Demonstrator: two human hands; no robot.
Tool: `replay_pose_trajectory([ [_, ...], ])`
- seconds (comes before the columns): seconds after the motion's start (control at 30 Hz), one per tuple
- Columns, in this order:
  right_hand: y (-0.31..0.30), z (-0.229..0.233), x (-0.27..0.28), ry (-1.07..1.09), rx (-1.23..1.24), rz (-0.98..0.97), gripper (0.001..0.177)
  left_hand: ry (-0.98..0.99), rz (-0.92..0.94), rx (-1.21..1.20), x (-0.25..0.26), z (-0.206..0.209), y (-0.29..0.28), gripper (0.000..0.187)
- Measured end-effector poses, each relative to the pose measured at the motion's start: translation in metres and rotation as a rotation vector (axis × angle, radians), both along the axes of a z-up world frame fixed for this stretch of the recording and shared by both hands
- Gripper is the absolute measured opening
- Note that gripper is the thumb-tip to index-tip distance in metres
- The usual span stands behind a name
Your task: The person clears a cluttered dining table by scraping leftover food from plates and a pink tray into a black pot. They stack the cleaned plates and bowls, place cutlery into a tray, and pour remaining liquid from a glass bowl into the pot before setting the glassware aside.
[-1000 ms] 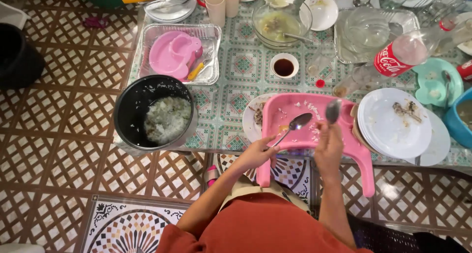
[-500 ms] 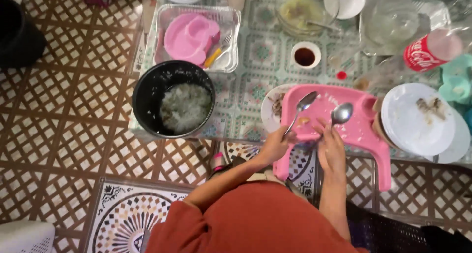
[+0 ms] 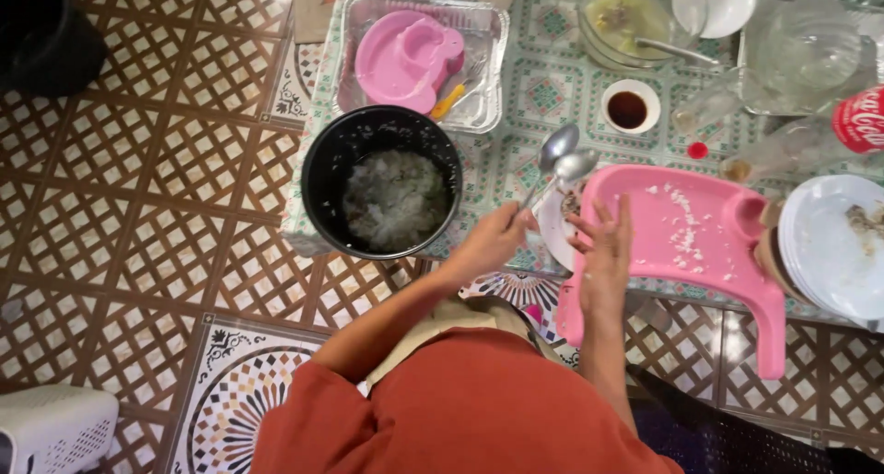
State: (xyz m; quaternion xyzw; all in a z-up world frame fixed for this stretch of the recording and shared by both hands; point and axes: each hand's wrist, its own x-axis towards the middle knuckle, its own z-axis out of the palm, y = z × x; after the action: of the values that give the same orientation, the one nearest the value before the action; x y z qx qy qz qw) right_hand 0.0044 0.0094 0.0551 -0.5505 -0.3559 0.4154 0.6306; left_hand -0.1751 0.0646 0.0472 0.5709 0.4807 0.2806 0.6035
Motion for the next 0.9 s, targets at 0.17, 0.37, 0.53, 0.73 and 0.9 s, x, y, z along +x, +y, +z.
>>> replay_pose_trajectory([
  [0.17, -0.022, -0.021, 0.026, -0.076, -0.061, -0.071, 0.051, 0.076, 0.088, 0.171, -0.077, 0.050, 0.048, 0.039],
  [0.37, -0.056, -0.043, 0.034, -0.097, -0.143, -0.178, 0.042, 0.016, 0.172, 0.346, -0.160, 0.049, 0.142, 0.021],
  [0.53, -0.073, -0.042, 0.021, -0.175, -0.179, -0.264, 0.041, 0.087, 0.190, 0.301, -0.180, -0.008, 0.231, 0.021],
  [0.73, -0.085, -0.031, 0.008, -0.270, -0.228, -0.238, 0.044, 0.228, 0.161, 0.037, -0.131, -0.117, 0.339, 0.023],
  [0.9, -0.101, -0.022, -0.003, -0.328, -0.269, -0.225, 0.046, 0.246, 0.218, -0.234, -0.072, -0.105, 0.331, 0.030],
])
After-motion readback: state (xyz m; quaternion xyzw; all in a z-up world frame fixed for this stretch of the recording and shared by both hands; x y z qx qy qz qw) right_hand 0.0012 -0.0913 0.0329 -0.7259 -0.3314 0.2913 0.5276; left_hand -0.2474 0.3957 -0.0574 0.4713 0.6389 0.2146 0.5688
